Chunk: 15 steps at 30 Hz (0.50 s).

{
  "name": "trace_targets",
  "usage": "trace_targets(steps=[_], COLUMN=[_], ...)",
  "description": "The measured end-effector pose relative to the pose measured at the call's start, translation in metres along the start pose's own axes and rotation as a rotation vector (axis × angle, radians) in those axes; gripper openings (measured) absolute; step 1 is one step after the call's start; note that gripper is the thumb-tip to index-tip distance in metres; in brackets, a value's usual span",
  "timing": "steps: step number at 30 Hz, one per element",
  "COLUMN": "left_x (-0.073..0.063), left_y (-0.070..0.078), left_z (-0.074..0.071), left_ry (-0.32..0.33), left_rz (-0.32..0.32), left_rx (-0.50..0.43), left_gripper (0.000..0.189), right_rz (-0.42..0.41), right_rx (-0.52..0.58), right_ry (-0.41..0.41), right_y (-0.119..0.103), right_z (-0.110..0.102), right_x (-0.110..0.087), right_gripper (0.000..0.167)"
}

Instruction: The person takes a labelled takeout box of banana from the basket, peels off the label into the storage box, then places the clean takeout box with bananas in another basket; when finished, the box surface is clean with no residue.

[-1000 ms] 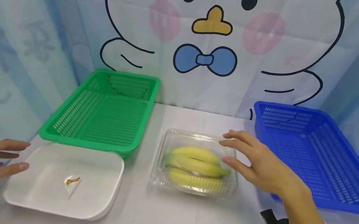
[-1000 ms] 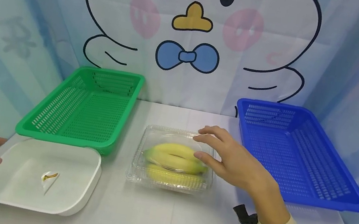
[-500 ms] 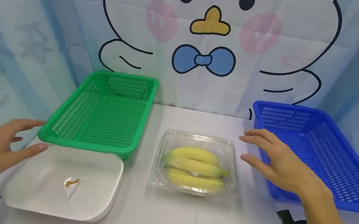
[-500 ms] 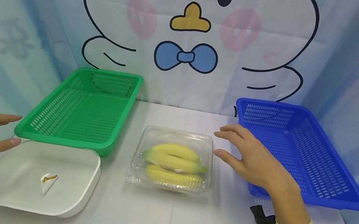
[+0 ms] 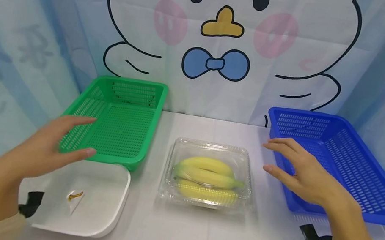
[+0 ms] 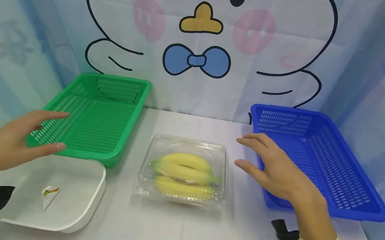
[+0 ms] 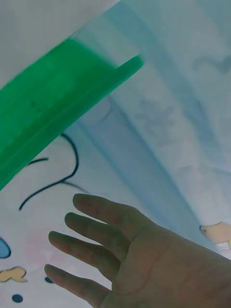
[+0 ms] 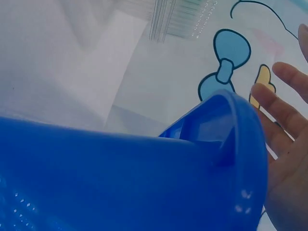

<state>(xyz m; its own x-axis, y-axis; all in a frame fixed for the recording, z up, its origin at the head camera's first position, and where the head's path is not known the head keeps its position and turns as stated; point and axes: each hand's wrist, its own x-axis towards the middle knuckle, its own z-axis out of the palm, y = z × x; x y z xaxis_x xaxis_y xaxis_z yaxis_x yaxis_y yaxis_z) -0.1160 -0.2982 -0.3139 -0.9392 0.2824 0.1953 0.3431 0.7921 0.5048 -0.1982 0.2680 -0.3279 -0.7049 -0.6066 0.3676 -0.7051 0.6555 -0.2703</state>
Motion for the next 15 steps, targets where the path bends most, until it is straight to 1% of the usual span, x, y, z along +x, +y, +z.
trace_targets(steps=[2,5,7,9,12,15], left_x=[0.008,0.018,0.025,0.031,0.038,0.043], left_y=[0.009,0.021,0.027,0.032,0.037,0.042], left_z=[0.005,0.014,0.022,0.031,0.042,0.05], left_ry=[-0.004,-0.024,-0.042,-0.075,-0.113,-0.14], left_rz=[0.016,0.04,0.058,0.075,0.074,0.068], left_rx=[-0.012,-0.011,-0.014,-0.01,-0.021,-0.022], left_gripper=[0.079,0.078,0.077,0.077,0.081,0.085], right_rz=[-0.009,0.009,0.014,0.023,0.043,0.075], right_rx=[0.002,0.011,0.02,0.031,0.059,0.086], right_ry=[0.006,0.003,0.002,0.005,0.005,-0.003], right_y=[0.001,0.002,0.002,0.003,0.003,0.001], right_z=[0.0,0.001,0.002,0.002,0.003,0.007], right_x=[0.0,-0.001,-0.001,-0.002,-0.002,-0.001], right_gripper=[0.049,0.053,0.056,0.059,0.062,0.065])
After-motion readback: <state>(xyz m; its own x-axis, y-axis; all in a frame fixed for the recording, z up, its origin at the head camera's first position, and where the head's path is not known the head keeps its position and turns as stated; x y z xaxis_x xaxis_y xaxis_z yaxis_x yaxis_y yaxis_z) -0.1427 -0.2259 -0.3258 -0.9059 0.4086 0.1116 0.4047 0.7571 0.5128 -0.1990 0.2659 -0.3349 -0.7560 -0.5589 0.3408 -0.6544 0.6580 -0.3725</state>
